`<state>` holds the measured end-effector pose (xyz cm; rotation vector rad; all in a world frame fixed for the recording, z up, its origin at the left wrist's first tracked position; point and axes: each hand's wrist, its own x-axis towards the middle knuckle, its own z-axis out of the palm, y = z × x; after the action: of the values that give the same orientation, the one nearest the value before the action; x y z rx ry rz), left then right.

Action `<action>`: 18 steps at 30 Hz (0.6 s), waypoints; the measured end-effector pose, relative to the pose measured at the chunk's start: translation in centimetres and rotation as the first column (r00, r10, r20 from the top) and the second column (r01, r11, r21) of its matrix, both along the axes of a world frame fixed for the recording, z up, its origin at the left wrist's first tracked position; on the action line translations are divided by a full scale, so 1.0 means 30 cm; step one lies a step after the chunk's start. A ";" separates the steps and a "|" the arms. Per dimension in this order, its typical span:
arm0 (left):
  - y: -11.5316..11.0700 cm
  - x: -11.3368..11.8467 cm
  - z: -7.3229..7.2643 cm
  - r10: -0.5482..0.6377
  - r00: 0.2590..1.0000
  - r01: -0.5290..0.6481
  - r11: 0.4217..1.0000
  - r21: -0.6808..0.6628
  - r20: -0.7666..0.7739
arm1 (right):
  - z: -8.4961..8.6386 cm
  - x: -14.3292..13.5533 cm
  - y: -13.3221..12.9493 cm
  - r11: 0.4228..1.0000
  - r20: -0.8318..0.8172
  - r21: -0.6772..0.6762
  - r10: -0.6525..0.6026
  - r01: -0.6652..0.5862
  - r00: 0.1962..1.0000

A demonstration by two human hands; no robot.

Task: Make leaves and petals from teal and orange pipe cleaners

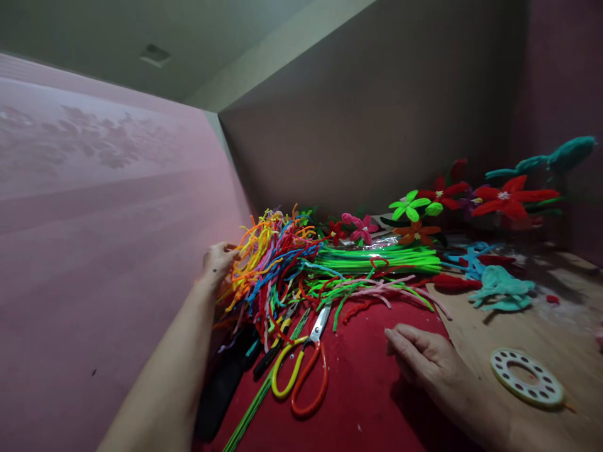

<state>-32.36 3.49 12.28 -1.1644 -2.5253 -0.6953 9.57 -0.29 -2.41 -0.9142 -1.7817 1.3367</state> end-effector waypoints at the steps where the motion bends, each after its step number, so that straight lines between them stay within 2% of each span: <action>1: -0.001 -0.005 0.001 -0.004 1.000 0.004 1.000 0.019 -0.002 | -0.001 -0.001 0.000 1.000 -0.002 -0.001 0.004 -0.004 1.000; 8: -0.020 -0.006 0.037 0.019 0.999 -0.014 0.992 0.122 -0.044 | -0.004 -0.008 0.005 1.000 -0.005 -0.009 0.004 -0.004 1.000; 13: -0.029 0.020 0.064 0.052 0.996 -0.045 0.995 0.092 -0.072 | 0.003 -0.005 0.002 1.000 -0.001 -0.007 0.001 -0.001 1.000; 18: -0.030 0.030 0.061 0.054 0.996 -0.049 0.996 0.068 -0.072 | 0.000 -0.002 0.003 1.000 0.011 0.001 0.000 0.000 1.000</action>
<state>-31.45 2.58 14.09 -1.0789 -2.4432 -0.7038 9.51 -0.20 -2.41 -0.9227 -1.7901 1.3327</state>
